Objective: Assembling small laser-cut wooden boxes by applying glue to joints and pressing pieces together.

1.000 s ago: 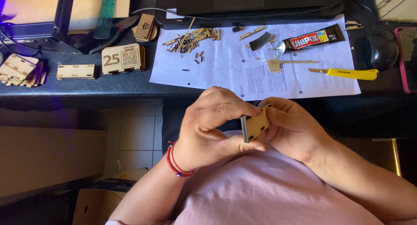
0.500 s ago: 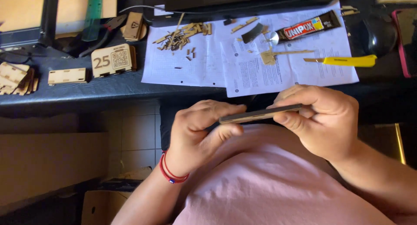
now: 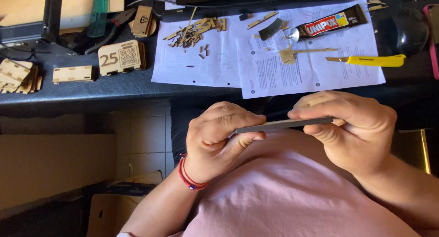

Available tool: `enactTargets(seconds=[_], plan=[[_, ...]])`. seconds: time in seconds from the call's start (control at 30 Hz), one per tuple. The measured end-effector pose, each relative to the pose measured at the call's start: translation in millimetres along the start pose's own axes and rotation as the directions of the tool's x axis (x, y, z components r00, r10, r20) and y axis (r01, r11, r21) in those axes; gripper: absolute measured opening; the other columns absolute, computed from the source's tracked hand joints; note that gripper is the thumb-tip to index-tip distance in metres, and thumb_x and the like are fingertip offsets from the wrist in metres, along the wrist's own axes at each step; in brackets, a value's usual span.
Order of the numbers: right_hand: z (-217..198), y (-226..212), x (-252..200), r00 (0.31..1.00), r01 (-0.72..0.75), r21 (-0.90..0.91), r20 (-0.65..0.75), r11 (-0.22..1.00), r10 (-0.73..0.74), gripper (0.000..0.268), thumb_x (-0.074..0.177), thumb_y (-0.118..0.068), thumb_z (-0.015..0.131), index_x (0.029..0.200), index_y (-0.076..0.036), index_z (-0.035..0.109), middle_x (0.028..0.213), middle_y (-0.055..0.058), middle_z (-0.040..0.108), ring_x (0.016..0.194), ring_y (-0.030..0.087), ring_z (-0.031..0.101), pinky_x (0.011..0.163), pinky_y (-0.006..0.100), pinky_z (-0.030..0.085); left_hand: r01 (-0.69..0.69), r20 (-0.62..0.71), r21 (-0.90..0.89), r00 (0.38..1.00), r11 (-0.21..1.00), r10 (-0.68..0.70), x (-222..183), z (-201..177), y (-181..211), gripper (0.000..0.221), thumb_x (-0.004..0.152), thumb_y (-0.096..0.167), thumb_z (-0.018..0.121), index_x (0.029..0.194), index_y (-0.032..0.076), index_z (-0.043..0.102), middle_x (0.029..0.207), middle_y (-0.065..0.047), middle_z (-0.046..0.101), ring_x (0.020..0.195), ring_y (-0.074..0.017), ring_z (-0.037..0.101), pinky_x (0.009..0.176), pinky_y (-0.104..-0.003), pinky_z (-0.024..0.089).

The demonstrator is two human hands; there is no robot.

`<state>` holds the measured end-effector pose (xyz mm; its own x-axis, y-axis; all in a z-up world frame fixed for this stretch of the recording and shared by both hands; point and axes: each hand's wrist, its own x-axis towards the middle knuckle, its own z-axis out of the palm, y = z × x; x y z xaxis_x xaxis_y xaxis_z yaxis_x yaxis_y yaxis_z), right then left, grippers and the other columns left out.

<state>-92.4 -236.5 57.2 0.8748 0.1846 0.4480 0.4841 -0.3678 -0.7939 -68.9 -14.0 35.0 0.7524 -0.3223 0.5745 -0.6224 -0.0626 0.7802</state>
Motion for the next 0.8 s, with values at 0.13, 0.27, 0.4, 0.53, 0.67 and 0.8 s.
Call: enactTargets(seconds=[0.13,0.27,0.4,0.53,0.67,0.8], plan=[[1.8,4.4,-2.7,1.0,-0.014,-0.021,-0.01,1.0,0.013,0.023,0.087,-0.021,0.06,0.089,0.001,0.067,0.088,0.017,0.073,0.082,0.026,0.076,0.063,0.025,0.056,-0.015,0.008,0.024,1.0,1.0,0.015,0.3,-1.4,-0.8,0.019,0.088,0.02,0.073,0.098,0.004,0.071,0.096,-0.007,0.074,0.083,-0.0216,0.073,0.081,-0.031,0.057],[4.9,10.0,-2.7,0.998,0.057,0.05,-0.032,0.997,-0.055,0.022,0.084,-0.018,0.063,0.089,0.003,0.064,0.087,0.019,0.071,0.077,0.029,0.073,0.076,0.035,0.062,-0.049,0.005,0.037,0.999,0.998,0.049,-1.4,-2.0,-4.8,0.018,0.088,0.018,0.074,0.1,0.006,0.07,0.099,-0.006,0.075,0.085,-0.021,0.073,0.083,-0.031,0.057],[5.9,3.2,2.7,0.995,0.101,0.084,-0.012,0.991,-0.1,0.019,0.083,-0.016,0.066,0.089,0.002,0.067,0.086,0.018,0.072,0.076,0.027,0.073,0.076,0.035,0.061,-0.068,0.055,-0.005,0.996,0.998,0.068,1.6,-6.0,-4.4,0.015,0.091,0.016,0.071,0.1,0.003,0.069,0.099,-0.01,0.074,0.083,-0.0257,0.073,0.082,-0.036,0.058],[3.2,6.1,5.5,0.985,0.173,0.114,-0.018,0.978,-0.172,0.017,0.085,-0.013,0.068,0.096,0.0,0.065,0.09,0.018,0.073,0.08,0.029,0.074,0.079,0.038,0.066,-0.091,0.061,-0.024,0.994,0.996,0.092,4.0,-6.2,-10.1,0.018,0.092,0.019,0.066,0.097,0.002,0.069,0.096,-0.01,0.074,0.08,-0.0252,0.074,0.079,-0.036,0.058],[1.4,9.0,3.6,0.971,0.24,0.113,-0.008,0.964,-0.241,0.022,0.082,-0.008,0.075,0.1,-0.001,0.064,0.091,0.016,0.073,0.082,0.028,0.075,0.079,0.035,0.068,-0.071,0.042,-0.012,0.997,0.997,0.072,1.4,-6.3,-14.1,0.015,0.09,0.018,0.071,0.1,0.006,0.069,0.099,-0.007,0.075,0.085,-0.0224,0.074,0.083,-0.033,0.059],[2.2,12.4,1.5,0.96,0.278,0.13,-0.016,0.952,-0.279,0.024,0.083,-0.006,0.076,0.102,-0.001,0.063,0.093,0.017,0.072,0.083,0.03,0.074,0.076,0.036,0.068,-0.113,0.031,-0.029,0.993,0.993,0.114,5.0,-6.8,-12.3,0.014,0.091,0.017,0.068,0.099,0.005,0.069,0.097,-0.009,0.074,0.085,-0.0235,0.073,0.081,-0.033,0.059]])
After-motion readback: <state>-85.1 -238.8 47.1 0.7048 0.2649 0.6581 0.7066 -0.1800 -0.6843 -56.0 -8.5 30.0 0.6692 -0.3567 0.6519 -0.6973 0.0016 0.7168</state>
